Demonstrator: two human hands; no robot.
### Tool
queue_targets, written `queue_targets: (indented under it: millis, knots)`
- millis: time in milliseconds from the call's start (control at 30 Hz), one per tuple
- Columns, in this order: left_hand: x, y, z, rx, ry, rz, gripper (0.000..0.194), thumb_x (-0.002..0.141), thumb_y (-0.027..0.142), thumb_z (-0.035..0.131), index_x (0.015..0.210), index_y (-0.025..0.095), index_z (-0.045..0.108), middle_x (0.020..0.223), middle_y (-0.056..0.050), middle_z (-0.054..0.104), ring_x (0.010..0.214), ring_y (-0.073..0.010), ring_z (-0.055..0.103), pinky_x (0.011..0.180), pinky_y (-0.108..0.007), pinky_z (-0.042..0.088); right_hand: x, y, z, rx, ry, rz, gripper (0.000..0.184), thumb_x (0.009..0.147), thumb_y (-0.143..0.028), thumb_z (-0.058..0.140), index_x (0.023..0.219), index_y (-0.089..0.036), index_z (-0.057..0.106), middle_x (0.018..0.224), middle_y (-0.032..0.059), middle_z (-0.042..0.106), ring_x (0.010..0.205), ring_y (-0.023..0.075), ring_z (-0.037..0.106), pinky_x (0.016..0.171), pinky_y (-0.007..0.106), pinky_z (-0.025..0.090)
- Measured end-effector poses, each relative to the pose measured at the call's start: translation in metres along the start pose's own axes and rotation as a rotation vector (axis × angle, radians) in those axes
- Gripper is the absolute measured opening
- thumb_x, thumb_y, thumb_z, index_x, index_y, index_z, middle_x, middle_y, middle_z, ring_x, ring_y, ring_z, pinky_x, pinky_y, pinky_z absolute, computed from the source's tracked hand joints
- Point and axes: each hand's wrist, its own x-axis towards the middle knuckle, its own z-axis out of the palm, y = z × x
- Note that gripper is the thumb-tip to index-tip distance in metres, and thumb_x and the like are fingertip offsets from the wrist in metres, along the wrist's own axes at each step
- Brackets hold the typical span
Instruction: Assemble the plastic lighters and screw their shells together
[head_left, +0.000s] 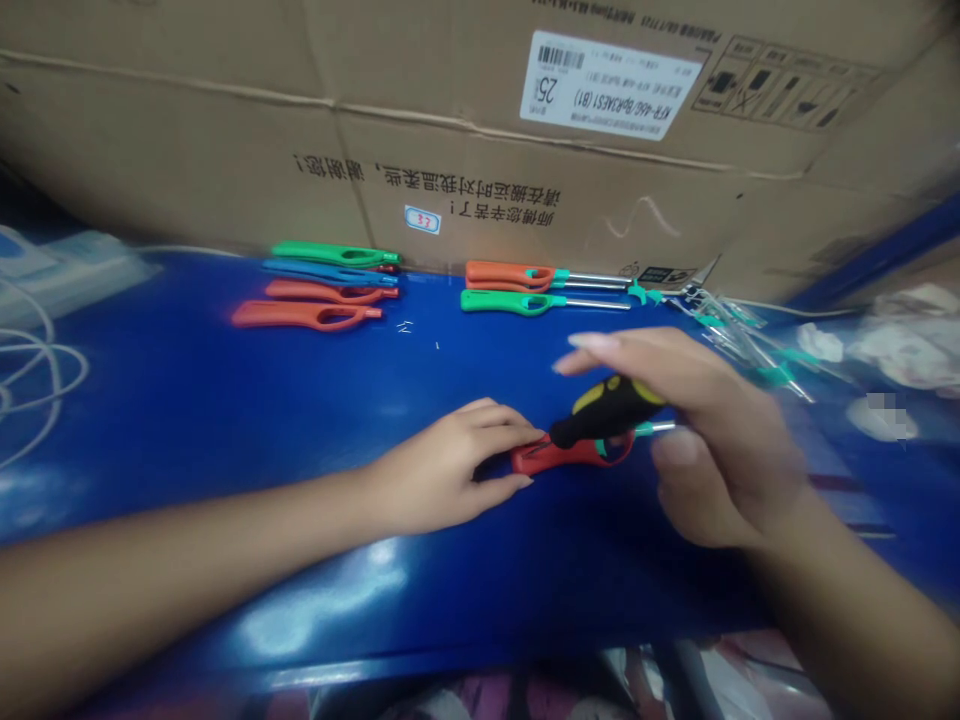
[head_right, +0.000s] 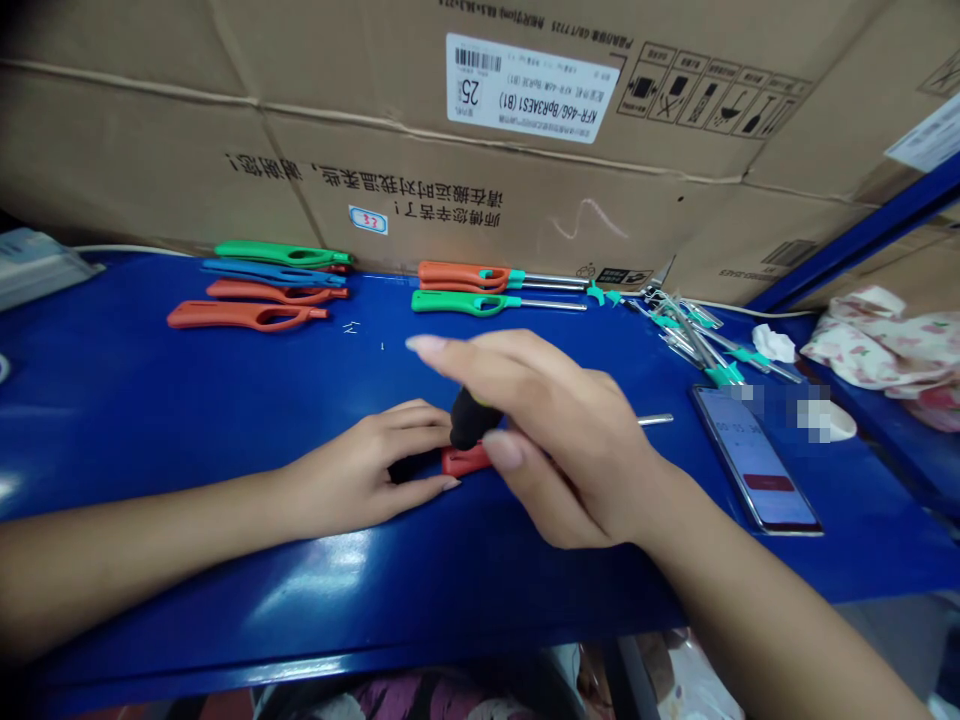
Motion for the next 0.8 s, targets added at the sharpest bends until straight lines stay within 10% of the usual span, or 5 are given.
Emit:
queue_targets:
  millis: [233,500,667,800]
  knots:
    - [0.0001,0.0002,-0.0006,0.003,0.004,0.019,0.03,0.091,0.015,0.065,0.121,0.017,0.065,0.119,-0.007,0.068,0.109,-0.02,0.06,0.1,-0.036,0.049,-0.0011,0.0095,0.008,0.028,0.173,-0.057,0.043,0.085,-0.027,0.076,0.126,-0.026,0.066,0.093,0.0042,0.074,0.077,0.0199,0.066,0.062,0.032,0.058]
    - [-0.0005,0.0,-0.0001,0.016,0.005,0.009,0.033,0.092,0.019,0.065,0.125,0.016,0.064,0.12,-0.008,0.068,0.11,-0.0214,0.06,0.1,-0.038,0.049,-0.0012,0.0055,0.0103,0.34,0.087,0.14,0.037,0.1,-0.028,0.056,0.137,-0.03,0.059,0.107,0.004,0.073,0.059,0.0118,0.062,0.054,0.029,0.056]
    - [0.0004,0.0009,-0.0008,-0.012,0.011,0.01,0.032,0.09,0.016,0.066,0.122,0.018,0.065,0.119,-0.007,0.068,0.11,-0.0198,0.061,0.1,-0.036,0.049,-0.0005,0.0063,0.0049,-0.063,0.185,-0.083,0.035,0.086,-0.026,0.075,0.12,-0.024,0.07,0.087,0.0039,0.073,0.078,0.0183,0.067,0.067,0.03,0.058]
    - [0.0002,0.0005,-0.0007,-0.003,-0.001,-0.001,0.034,0.091,0.018,0.065,0.125,0.017,0.063,0.121,-0.008,0.068,0.112,-0.022,0.061,0.101,-0.039,0.049,-0.0008,0.0014,0.0024,0.124,0.055,-0.023,0.037,0.098,-0.018,0.05,0.133,-0.017,0.062,0.124,0.0105,0.069,0.103,0.0219,0.068,0.084,0.038,0.059]
